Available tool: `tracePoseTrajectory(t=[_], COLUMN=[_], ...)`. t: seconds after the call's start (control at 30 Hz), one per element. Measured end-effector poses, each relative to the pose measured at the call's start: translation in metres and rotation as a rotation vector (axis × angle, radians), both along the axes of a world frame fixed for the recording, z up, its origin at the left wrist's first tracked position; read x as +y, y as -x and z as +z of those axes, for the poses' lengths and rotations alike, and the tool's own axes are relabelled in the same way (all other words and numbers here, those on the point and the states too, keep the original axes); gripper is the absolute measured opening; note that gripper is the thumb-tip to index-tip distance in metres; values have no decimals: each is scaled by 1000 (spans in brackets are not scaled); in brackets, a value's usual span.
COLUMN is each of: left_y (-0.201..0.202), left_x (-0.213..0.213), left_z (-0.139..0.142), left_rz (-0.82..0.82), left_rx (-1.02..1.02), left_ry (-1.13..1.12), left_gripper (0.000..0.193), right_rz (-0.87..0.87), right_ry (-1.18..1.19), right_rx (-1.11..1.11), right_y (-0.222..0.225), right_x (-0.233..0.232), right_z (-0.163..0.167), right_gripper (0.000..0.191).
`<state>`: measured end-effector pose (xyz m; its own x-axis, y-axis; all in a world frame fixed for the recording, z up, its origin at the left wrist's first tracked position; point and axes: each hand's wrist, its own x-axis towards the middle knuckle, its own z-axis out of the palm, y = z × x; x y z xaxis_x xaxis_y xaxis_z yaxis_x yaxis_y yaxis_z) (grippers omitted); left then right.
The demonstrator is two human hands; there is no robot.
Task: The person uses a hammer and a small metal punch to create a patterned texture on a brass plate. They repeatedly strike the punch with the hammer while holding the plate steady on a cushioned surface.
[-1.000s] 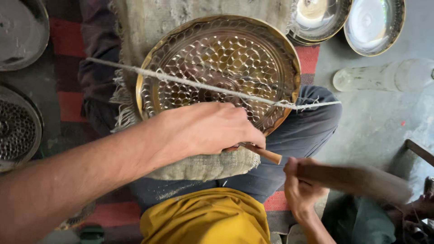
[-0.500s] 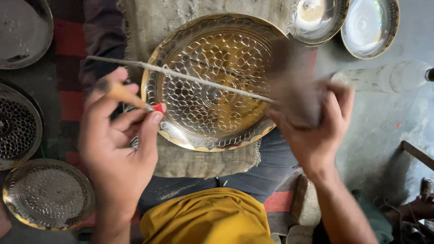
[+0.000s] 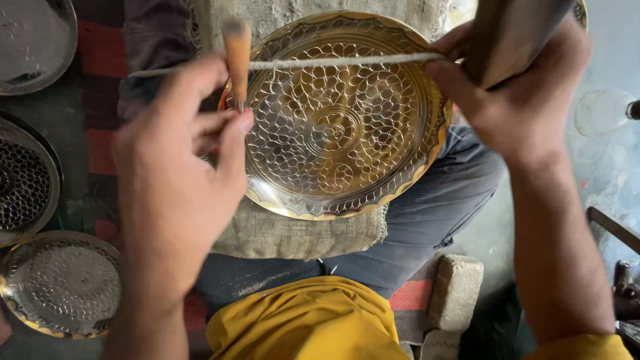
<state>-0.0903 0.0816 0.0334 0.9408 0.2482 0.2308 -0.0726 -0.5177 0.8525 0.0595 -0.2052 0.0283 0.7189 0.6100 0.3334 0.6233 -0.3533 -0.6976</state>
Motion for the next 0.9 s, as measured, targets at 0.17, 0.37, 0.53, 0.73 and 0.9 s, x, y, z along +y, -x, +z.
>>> tracePoseTrajectory(t=[0.17,0.37,0.53,0.73,0.9], left_y=[-13,2,-1,0,-11], left_x=[12,-11,-35,-38,-33], left_z=[11,6,-45,-68,-61], left_rz=[-56,-199,-448,-606,-738], left_rx=[15,-25,188,169,188], left_ry=[111,295,242,107,93], left_gripper=[39,25,38,46,55], right_rz=[-109,-453,-740,-802,-548], right_ry=[-12,-55,-257,-119,-381], right_rx=[191,80,148,465,589], right_y=[-8,39,110,155,141], right_x=[-11,-59,-104,-146,-139], right_z=[-7,-44,-118,-160,-125], right_gripper=[20,16,21,22,24])
